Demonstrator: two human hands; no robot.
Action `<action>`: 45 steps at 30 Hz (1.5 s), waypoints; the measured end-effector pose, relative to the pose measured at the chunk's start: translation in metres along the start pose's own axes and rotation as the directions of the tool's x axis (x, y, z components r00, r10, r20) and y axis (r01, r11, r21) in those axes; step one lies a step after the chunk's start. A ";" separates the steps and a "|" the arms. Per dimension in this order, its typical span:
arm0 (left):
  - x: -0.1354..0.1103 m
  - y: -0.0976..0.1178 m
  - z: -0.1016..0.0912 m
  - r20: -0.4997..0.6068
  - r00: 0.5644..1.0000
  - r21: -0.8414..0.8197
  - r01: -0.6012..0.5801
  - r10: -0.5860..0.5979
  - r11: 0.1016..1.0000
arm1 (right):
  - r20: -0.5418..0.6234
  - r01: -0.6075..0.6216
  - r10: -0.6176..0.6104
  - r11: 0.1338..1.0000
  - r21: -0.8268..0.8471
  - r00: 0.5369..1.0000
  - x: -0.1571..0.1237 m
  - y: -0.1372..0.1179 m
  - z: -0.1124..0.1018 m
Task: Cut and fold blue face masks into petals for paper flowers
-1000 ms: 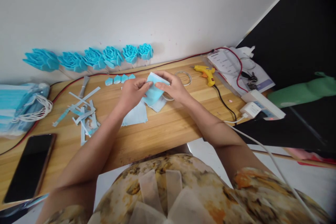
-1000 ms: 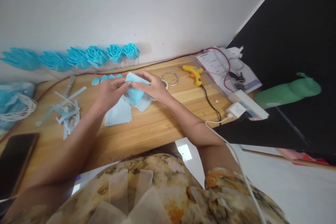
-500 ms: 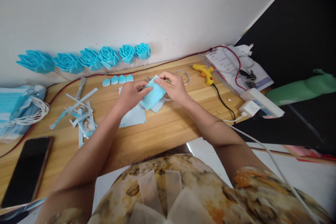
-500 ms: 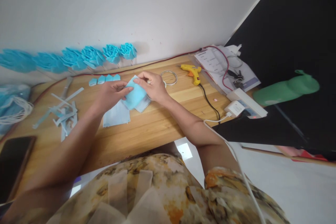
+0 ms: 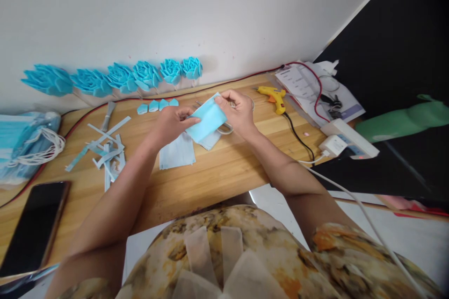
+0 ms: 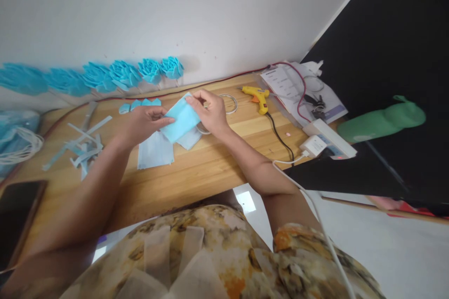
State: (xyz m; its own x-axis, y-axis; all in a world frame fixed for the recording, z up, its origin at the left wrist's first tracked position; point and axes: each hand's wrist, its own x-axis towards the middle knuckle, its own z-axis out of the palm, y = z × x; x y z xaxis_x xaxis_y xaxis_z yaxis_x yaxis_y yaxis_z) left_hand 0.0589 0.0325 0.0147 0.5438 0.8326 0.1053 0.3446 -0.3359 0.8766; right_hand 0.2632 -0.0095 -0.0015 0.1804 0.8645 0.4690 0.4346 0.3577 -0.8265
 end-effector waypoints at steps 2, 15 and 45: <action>0.001 -0.005 -0.006 0.024 0.999 0.022 0.025 -0.025 0.999 | -0.046 0.009 -0.008 1.000 0.019 0.999 0.003 0.004 -0.003; 0.011 -0.026 -0.015 -0.166 0.975 -0.399 0.070 -0.147 0.914 | -0.024 -0.094 0.096 0.992 0.084 0.995 0.003 0.016 -0.001; 0.009 -0.018 -0.004 -0.437 0.895 -0.381 -0.095 -0.088 0.920 | 0.020 -0.061 0.058 0.980 0.189 0.998 0.007 0.024 0.006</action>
State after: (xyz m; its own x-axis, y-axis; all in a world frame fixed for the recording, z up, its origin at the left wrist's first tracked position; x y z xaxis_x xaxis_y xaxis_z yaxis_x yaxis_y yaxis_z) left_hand 0.0548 0.0476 0.0014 0.1226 0.9673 0.2222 -0.0265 -0.2207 0.9750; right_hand 0.2696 0.0074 -0.0200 0.1876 0.8908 0.4138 0.2483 0.3646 -0.8974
